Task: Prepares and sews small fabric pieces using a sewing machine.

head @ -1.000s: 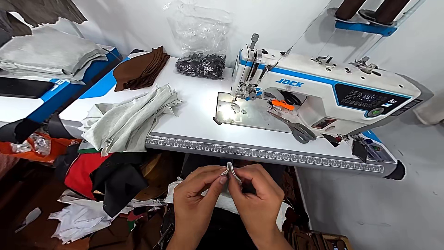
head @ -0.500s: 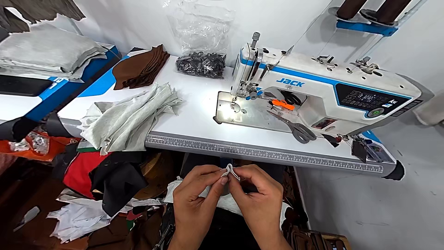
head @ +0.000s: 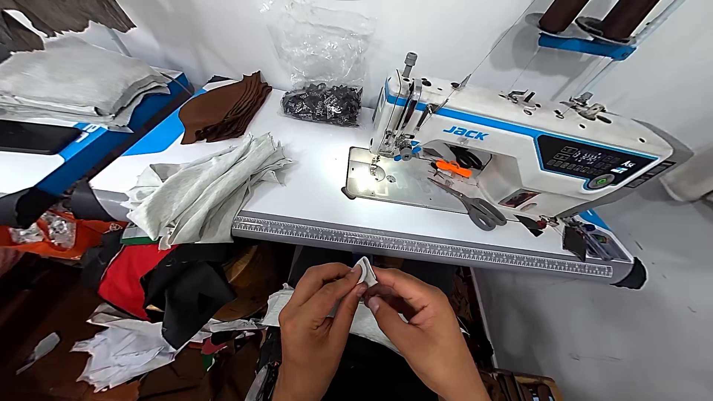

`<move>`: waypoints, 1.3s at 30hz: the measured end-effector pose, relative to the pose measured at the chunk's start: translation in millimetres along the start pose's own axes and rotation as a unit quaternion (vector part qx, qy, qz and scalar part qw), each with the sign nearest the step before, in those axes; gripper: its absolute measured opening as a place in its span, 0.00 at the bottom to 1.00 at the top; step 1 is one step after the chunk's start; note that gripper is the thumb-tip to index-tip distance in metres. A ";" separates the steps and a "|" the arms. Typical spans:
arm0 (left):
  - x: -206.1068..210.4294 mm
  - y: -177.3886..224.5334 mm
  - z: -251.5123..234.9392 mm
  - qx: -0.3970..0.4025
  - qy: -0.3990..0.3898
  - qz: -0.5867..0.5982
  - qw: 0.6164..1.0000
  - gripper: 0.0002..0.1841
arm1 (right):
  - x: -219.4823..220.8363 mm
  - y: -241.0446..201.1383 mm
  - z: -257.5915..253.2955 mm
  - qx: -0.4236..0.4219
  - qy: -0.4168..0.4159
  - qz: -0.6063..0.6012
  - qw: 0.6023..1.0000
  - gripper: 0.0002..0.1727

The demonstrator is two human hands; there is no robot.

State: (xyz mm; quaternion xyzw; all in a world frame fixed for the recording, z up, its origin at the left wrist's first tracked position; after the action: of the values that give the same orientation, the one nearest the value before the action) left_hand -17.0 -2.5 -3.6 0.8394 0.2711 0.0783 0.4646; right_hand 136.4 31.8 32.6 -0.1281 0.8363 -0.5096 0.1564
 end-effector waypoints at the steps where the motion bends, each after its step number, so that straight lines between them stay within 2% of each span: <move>1: -0.1 -0.2 -0.1 0.004 0.001 -0.011 1.000 0.05 | -2.2 -2.8 0.0 0.012 -0.023 -0.021 0.999 0.18; 5: 0.0 1.4 -0.2 0.039 -0.001 -0.069 0.997 0.13 | -7.8 -12.0 -2.2 0.045 -0.078 -0.077 0.993 0.21; 9: -1.0 1.8 -2.0 0.064 0.000 -0.080 0.995 0.09 | -15.6 -24.7 -7.2 0.109 -0.113 -0.103 0.982 0.23; 12: -6.2 0.1 -6.7 0.020 -0.024 0.002 1.000 0.05 | -27.7 -33.1 -12.4 0.121 -0.158 -0.078 0.977 0.20; 15: -10.3 1.1 -11.2 -0.086 -0.070 0.127 0.986 0.07 | -37.3 -27.5 -17.8 0.005 -0.111 0.128 0.986 0.11; 17: -10.6 0.7 -12.7 -0.130 -0.091 0.183 0.970 0.07 | -41.6 -22.6 -26.3 -0.037 -0.080 0.226 0.970 0.17; 19: -10.1 0.3 -13.1 -0.142 -0.098 0.197 0.965 0.08 | -40.8 -20.7 -36.6 -0.031 -0.109 0.204 0.972 0.23; 21: -9.1 0.6 -13.2 -0.143 -0.099 0.203 0.964 0.07 | -34.8 -17.6 -44.3 -0.030 -0.129 0.132 0.982 0.16; 23: -8.0 0.8 -14.1 -0.150 -0.102 0.217 0.959 0.07 | -30.5 -14.0 -48.6 -0.042 -0.130 0.111 0.984 0.08; 29: 0.1 -9.7 -11.8 -0.253 -0.152 0.310 0.904 0.10 | -33.8 -10.3 -57.0 -0.035 -0.106 0.121 0.986 0.07; 31: 2.9 -14.4 -13.3 -0.249 -0.150 0.315 0.904 0.10 | -37.5 -5.6 -60.2 -0.026 -0.100 0.112 0.988 0.08; 33: 4.5 -18.3 -25.4 -0.177 -0.137 0.244 0.944 0.10 | -41.6 2.6 -65.5 -0.005 -0.095 0.095 0.991 0.08; 35: 6.1 -27.2 -52.3 -0.057 -0.130 0.094 0.985 0.11 | -45.9 15.6 -76.7 0.032 -0.077 0.063 0.995 0.07; 37: 13.4 -39.6 -90.0 0.016 -0.152 -0.058 0.986 0.12 | -51.3 35.9 -94.5 0.089 -0.045 0.032 0.995 0.07; 39: 30.6 -53.2 -131.0 0.019 -0.212 -0.160 0.964 0.12 | -58.2 66.2 -117.1 0.110 -0.002 0.066 0.992 0.08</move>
State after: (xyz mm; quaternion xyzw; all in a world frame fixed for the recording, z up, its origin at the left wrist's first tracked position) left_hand -61.8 132.8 21.8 0.7910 0.2982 -0.1823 0.5021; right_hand 140.3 178.3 31.7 -0.0562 0.7813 -0.5870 0.2045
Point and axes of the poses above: each hand's wrist, its own z-axis away from the middle knuckle, its own x-axis out of the palm, y = z × x, the point moved 1 cm from there along -z, towards the middle knuckle, and after that the axes turned 7 degrees about -x, right-handed, at the moved point
